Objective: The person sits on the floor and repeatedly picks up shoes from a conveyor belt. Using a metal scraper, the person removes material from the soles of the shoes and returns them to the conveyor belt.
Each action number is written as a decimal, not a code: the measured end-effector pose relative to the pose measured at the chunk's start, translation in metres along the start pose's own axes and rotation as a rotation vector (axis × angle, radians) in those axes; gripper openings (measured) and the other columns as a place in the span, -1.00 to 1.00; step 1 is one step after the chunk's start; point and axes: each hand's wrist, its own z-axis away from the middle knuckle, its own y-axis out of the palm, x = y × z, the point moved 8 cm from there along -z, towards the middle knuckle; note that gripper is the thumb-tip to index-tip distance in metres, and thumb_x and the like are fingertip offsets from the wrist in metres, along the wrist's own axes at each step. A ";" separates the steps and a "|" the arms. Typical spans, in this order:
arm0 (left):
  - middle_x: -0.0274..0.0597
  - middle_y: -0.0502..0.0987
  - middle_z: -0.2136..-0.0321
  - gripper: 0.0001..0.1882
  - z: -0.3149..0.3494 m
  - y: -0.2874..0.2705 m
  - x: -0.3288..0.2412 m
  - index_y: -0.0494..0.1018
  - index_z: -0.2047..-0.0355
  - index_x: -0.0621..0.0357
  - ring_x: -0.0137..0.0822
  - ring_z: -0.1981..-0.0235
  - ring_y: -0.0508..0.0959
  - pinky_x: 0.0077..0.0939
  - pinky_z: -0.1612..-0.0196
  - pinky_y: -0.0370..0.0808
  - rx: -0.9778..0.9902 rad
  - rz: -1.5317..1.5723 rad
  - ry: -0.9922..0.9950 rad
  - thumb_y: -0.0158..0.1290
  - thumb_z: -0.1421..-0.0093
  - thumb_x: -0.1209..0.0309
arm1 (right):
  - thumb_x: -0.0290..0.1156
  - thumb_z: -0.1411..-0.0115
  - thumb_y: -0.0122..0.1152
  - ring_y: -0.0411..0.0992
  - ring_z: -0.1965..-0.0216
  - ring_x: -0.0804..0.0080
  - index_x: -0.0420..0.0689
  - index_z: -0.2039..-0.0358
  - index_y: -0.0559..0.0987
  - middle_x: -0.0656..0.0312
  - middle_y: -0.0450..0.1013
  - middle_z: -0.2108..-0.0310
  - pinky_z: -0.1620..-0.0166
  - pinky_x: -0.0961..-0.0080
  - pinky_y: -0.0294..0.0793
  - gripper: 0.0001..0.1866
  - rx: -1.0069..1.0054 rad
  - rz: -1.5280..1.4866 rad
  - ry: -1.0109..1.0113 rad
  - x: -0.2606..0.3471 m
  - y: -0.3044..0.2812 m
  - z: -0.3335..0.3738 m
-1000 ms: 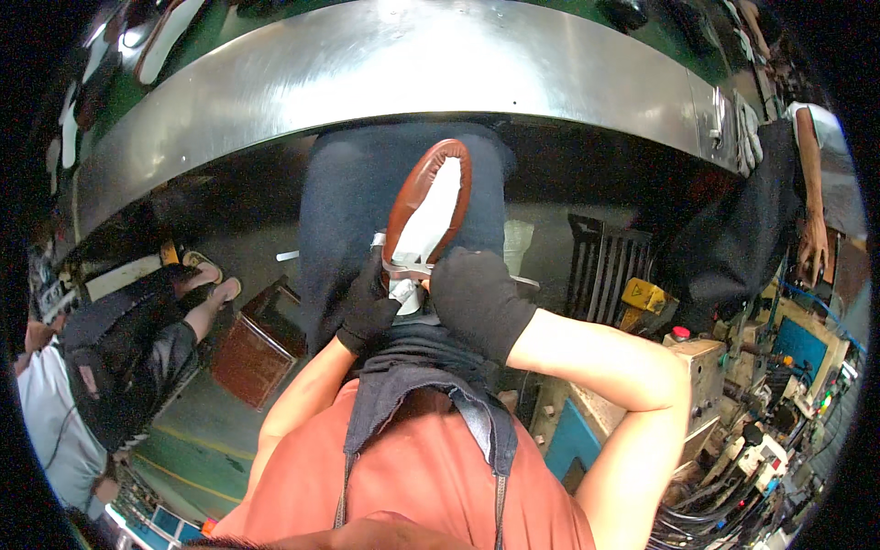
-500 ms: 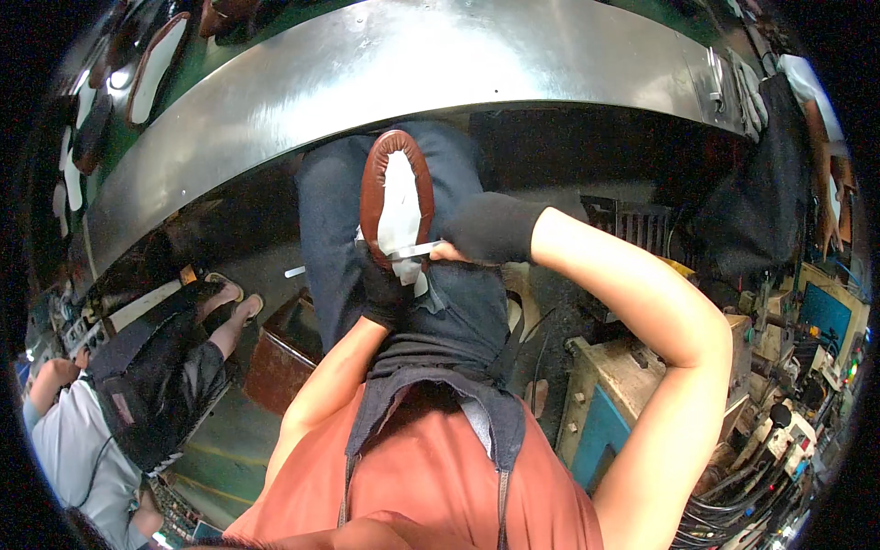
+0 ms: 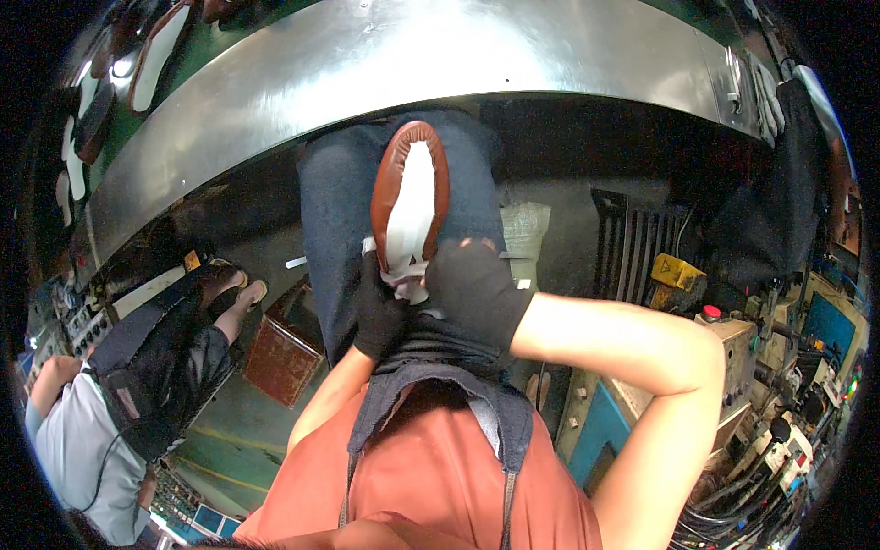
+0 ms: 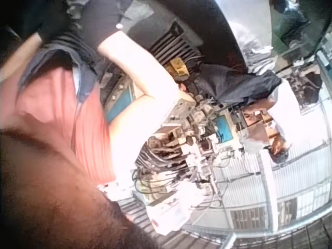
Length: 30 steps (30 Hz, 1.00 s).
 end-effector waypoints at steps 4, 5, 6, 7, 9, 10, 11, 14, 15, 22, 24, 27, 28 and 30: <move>0.12 0.39 -0.08 -0.28 -0.021 0.006 -0.004 0.06 -0.23 0.31 -0.10 -0.10 0.41 -0.30 -0.17 0.31 0.227 0.002 -0.179 0.12 -0.10 0.42 | 0.01 -0.20 0.06 0.41 0.57 0.22 -0.15 0.57 0.47 0.11 0.40 0.57 0.47 0.31 0.42 -0.54 -0.161 0.125 -0.512 -0.045 0.025 -0.023; 0.03 0.40 -0.08 -0.38 -0.023 0.010 -0.015 0.11 -0.21 0.28 -0.15 -0.08 0.44 -0.34 -0.14 0.34 0.243 -0.016 0.062 0.06 -0.18 0.40 | 0.01 -0.22 0.05 0.42 0.57 0.23 -0.16 0.57 0.47 0.11 0.41 0.57 0.47 0.31 0.42 -0.54 -0.166 0.104 -0.520 -0.046 0.024 -0.023; -0.03 0.41 -0.06 -0.45 -0.024 0.013 0.010 0.15 -0.19 0.25 -0.17 -0.05 0.45 -0.35 -0.11 0.36 0.214 0.319 -0.109 0.01 -0.24 0.35 | 0.01 -0.23 0.03 0.42 0.57 0.23 -0.16 0.56 0.47 0.10 0.42 0.58 0.47 0.32 0.42 -0.53 -0.175 0.088 -0.537 -0.043 0.018 -0.026; -0.09 0.42 -0.04 -0.52 -0.023 0.017 0.031 0.20 -0.16 0.23 -0.20 -0.03 0.47 -0.36 -0.08 0.39 0.138 0.662 -0.269 -0.05 -0.29 0.30 | 0.02 -0.24 0.02 0.43 0.57 0.24 -0.17 0.56 0.47 0.10 0.43 0.58 0.47 0.33 0.42 -0.52 -0.171 0.060 -0.544 -0.039 0.017 -0.022; -0.07 0.39 -0.06 -0.46 -0.022 0.022 0.054 0.15 -0.18 0.22 -0.21 -0.05 0.45 -0.35 -0.09 0.38 0.107 0.842 -0.331 -0.09 -0.32 0.17 | 0.09 -0.27 -0.06 0.50 0.51 0.17 -0.16 0.48 0.56 0.02 0.49 0.55 0.41 0.32 0.48 -0.46 0.172 -0.146 -0.377 -0.047 0.029 -0.024; -0.05 0.36 -0.08 -0.36 -0.030 0.022 0.055 0.07 -0.23 0.23 -0.21 -0.08 0.42 -0.34 -0.11 0.36 0.082 0.654 -0.187 -0.09 -0.30 0.07 | 0.12 -0.28 -0.11 0.54 0.48 0.13 -0.16 0.44 0.61 -0.01 0.52 0.53 0.38 0.31 0.51 -0.42 0.335 -0.235 -0.291 -0.053 0.026 -0.024; -0.03 0.33 -0.10 -0.31 -0.030 0.019 0.047 0.02 -0.24 0.23 -0.19 -0.08 0.41 -0.33 -0.11 0.35 0.079 0.558 -0.109 -0.06 -0.28 0.06 | 0.11 -0.31 -0.18 0.54 0.45 0.08 -0.17 0.38 0.62 -0.07 0.53 0.49 0.36 0.27 0.51 -0.40 0.869 -0.697 0.057 -0.053 0.033 -0.006; 0.00 0.27 -0.12 -0.16 -0.036 0.018 0.025 -0.13 -0.28 0.24 -0.14 -0.09 0.39 -0.31 -0.10 0.35 0.089 0.273 0.075 0.06 -0.22 0.07 | -0.03 -0.22 0.03 0.59 0.34 0.20 -0.15 0.35 0.63 0.06 0.58 0.48 0.31 0.23 0.52 -0.57 0.468 -0.121 -0.179 -0.036 0.008 -0.018; 0.00 0.27 -0.11 -0.12 -0.039 0.019 0.023 -0.17 -0.29 0.24 -0.13 -0.07 0.40 -0.30 -0.09 0.35 0.105 0.181 0.107 0.10 -0.19 0.10 | -0.10 -0.16 0.11 0.60 0.33 0.22 -0.10 0.37 0.66 0.12 0.59 0.47 0.29 0.19 0.53 -0.66 0.375 -0.031 -0.164 -0.025 -0.002 -0.018; 0.03 0.22 -0.17 -0.36 -0.042 0.011 0.017 -0.13 -0.31 0.17 -0.09 -0.16 0.31 -0.27 -0.15 0.31 0.278 0.738 -0.344 -0.21 -0.37 0.14 | -0.11 -0.19 0.09 0.51 0.41 0.18 -0.15 0.38 0.60 0.12 0.52 0.47 0.31 0.27 0.49 -0.66 0.025 -0.066 -0.487 0.046 0.020 0.016; -0.02 0.19 -0.21 -0.37 -0.031 0.007 0.006 -0.04 -0.31 0.16 -0.11 -0.18 0.29 -0.25 -0.17 0.30 0.433 1.365 -0.642 -0.28 -0.38 0.04 | -0.05 -0.25 0.02 0.48 0.42 0.21 -0.19 0.38 0.57 0.16 0.51 0.50 0.29 0.39 0.47 -0.58 0.033 -0.369 -0.323 -0.002 0.028 0.015; -0.07 0.23 -0.21 -0.36 -0.052 0.005 -0.009 0.04 -0.29 0.18 -0.18 -0.17 0.32 -0.30 -0.18 0.30 0.440 0.387 -0.023 -0.32 -0.38 -0.01 | 0.04 -0.33 -0.10 0.50 0.39 0.29 -0.22 0.26 0.56 0.17 0.53 0.44 0.26 0.44 0.46 -0.48 0.326 -0.683 0.049 -0.049 0.035 0.015; -0.08 0.27 -0.17 -0.40 -0.051 0.006 -0.030 0.07 -0.27 0.20 -0.19 -0.13 0.35 -0.32 -0.16 0.32 0.451 0.330 -0.009 -0.32 -0.39 0.04 | 0.05 -0.33 -0.13 0.52 0.38 0.31 -0.20 0.23 0.56 0.12 0.53 0.45 0.28 0.44 0.47 -0.47 0.343 -0.796 0.069 -0.052 0.042 0.015; -0.09 0.35 -0.11 -0.46 -0.049 0.002 -0.073 0.12 -0.24 0.22 -0.21 -0.07 0.41 -0.37 -0.12 0.36 0.449 0.223 0.025 -0.31 -0.40 0.12 | 0.07 -0.34 -0.16 0.54 0.36 0.37 -0.20 0.21 0.57 0.12 0.52 0.45 0.31 0.47 0.47 -0.45 0.394 -1.111 0.114 -0.048 0.047 0.018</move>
